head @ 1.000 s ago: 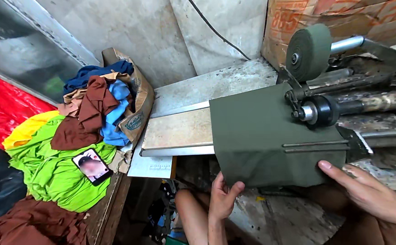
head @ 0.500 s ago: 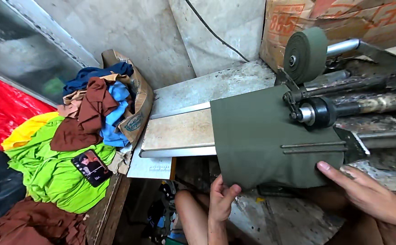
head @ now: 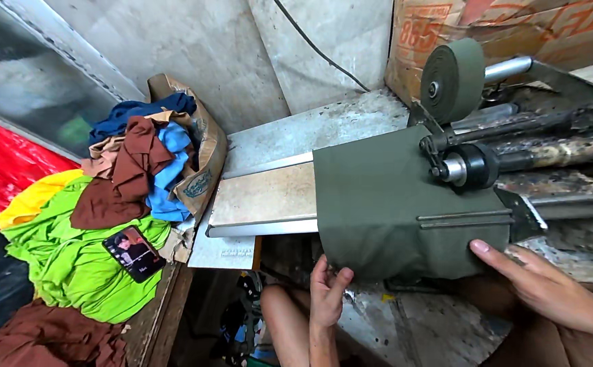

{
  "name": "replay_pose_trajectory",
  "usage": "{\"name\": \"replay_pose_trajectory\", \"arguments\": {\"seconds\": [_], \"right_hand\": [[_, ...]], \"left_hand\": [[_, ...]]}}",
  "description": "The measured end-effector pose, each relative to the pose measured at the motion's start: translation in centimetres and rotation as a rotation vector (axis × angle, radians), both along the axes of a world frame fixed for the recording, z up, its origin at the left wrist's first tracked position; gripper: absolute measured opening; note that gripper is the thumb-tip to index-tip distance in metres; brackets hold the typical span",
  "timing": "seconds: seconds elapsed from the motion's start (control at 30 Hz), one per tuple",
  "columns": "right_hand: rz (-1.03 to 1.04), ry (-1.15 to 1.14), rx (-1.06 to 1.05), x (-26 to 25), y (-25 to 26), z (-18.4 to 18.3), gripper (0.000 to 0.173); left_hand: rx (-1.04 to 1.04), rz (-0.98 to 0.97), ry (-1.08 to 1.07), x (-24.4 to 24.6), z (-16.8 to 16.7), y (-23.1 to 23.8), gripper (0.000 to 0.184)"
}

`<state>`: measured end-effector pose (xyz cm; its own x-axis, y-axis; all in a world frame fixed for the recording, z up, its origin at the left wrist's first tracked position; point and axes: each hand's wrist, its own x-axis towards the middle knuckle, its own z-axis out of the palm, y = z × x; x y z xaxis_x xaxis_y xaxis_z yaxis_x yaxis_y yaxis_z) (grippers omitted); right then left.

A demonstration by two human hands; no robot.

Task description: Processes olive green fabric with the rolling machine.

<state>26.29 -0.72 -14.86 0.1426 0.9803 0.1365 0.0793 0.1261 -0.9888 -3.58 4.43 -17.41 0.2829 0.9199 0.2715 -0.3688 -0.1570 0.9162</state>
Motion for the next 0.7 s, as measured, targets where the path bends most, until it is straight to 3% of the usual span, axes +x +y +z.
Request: {"name": "replay_pose_trajectory", "arguments": {"seconds": [0.07, 0.17, 0.3, 0.43, 0.6, 0.7], "right_hand": [[0.001, -0.02, 0.0, 0.2, 0.0, 0.3, 0.033], [0.022, -0.01, 0.011, 0.3, 0.0, 0.3, 0.032], [0.008, -0.031, -0.036, 0.1, -0.1, 1.0, 0.034], [0.032, -0.05, -0.106, 0.1, -0.4, 2.1, 0.036], [0.09, -0.088, -0.147, 0.5, -0.2, 2.2, 0.045], [0.111, -0.09, -0.172, 0.5, 0.0, 2.1, 0.049]], "left_hand": [[0.002, -0.014, 0.042, 0.2, 0.1, 0.0, 0.043], [-0.014, -0.026, -0.076, 0.2, -0.2, -0.2, 0.032], [0.016, 0.011, 0.073, 0.1, 0.0, -0.1, 0.037], [0.03, 0.044, 0.045, -0.2, 0.0, -0.1, 0.03], [0.029, 0.031, 0.039, -0.3, 0.2, -0.1, 0.033], [0.032, 0.039, 0.121, -0.3, 0.1, -0.2, 0.031]]}}
